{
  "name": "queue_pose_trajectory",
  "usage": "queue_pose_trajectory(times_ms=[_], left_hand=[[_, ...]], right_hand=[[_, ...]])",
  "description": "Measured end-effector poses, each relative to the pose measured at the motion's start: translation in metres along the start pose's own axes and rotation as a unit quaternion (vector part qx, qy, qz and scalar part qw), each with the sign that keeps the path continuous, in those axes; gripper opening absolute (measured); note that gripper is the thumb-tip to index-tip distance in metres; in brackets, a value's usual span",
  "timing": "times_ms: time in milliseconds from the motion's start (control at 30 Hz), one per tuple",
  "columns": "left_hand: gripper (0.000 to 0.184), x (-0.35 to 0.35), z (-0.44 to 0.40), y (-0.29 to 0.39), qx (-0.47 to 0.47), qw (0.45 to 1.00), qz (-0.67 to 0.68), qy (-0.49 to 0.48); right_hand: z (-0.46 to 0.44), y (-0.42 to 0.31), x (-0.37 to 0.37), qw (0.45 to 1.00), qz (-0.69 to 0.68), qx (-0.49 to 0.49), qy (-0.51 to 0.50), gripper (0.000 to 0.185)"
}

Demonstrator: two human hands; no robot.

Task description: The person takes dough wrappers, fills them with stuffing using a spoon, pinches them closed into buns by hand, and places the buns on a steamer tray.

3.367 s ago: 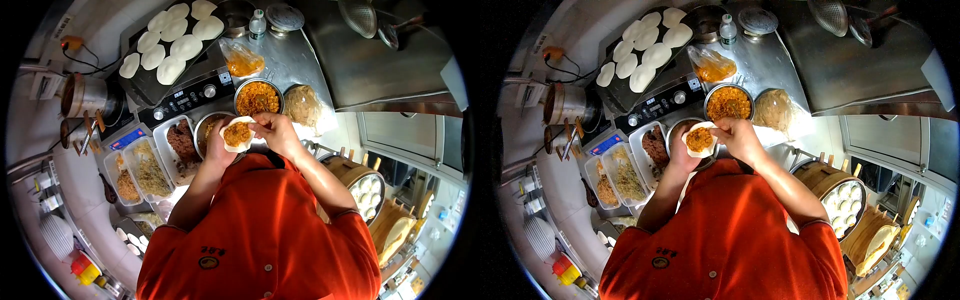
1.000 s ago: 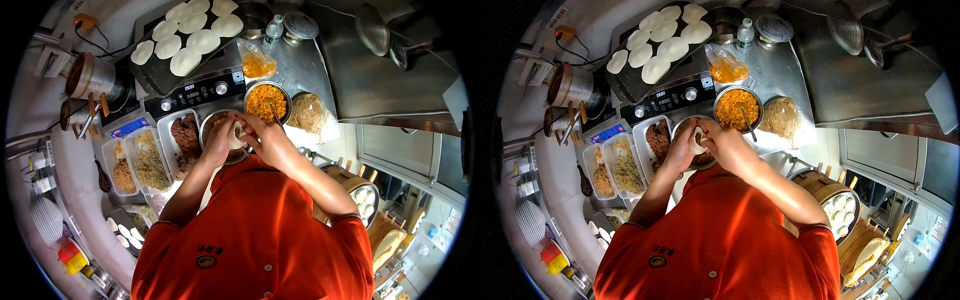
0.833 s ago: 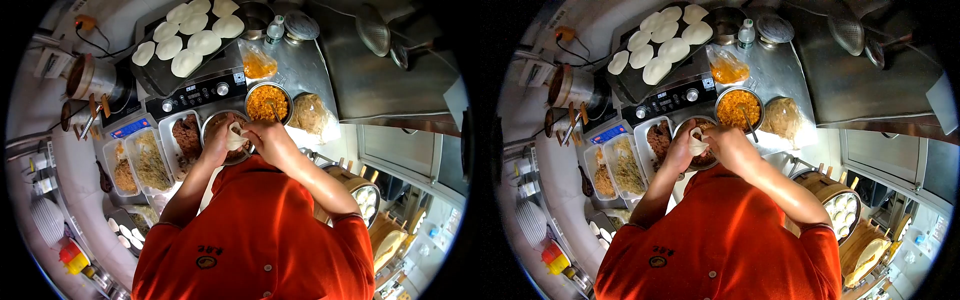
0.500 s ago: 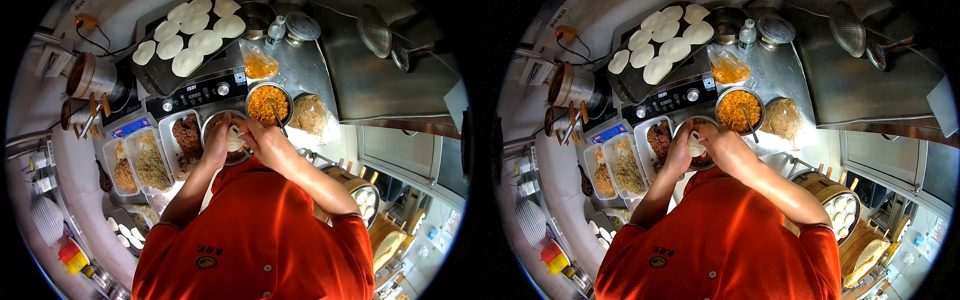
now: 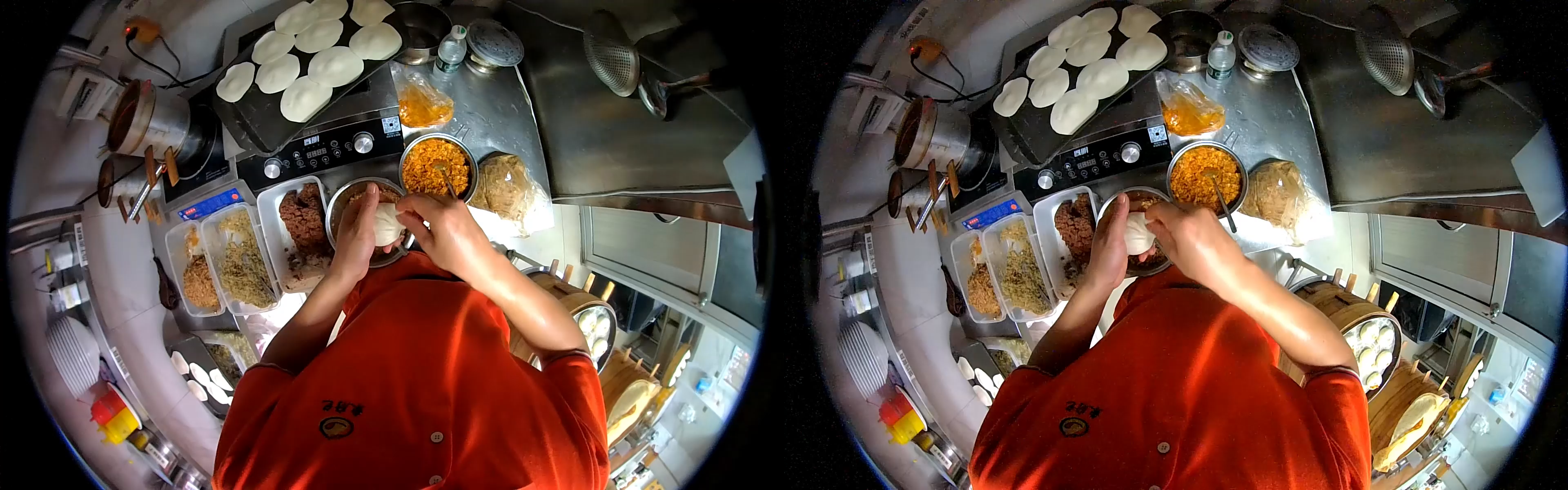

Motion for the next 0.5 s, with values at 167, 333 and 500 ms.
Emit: queue_pose_trajectory(times_ms=[167,333,500], left_hand=[[0.05,0.006,0.002,0.014,0.079,0.995,0.018,0.065],[0.049,-0.002,0.0,-0.011,-0.049,0.999,-0.001,0.024],[0.049,0.01,0.002,0.005,0.027,1.0,-0.001,-0.015]], right_hand=[[-0.001,0.01,-0.001,0.998,-0.059,0.024,-0.005,0.016],[0.014,-0.006,-0.001,0.999,0.032,0.017,0.01,0.012],[0.01,-0.002,-0.008,1.0,-0.013,-0.015,0.017,0.013]])
Point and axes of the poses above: each hand's wrist, its own z-axis away from the middle knuckle, its own x-axis out of the palm, y = z × x, the point moved 10 cm from there along -z, towards the middle knuckle, and after that the axes turned 3 degrees about y, right-handed, at the moved point
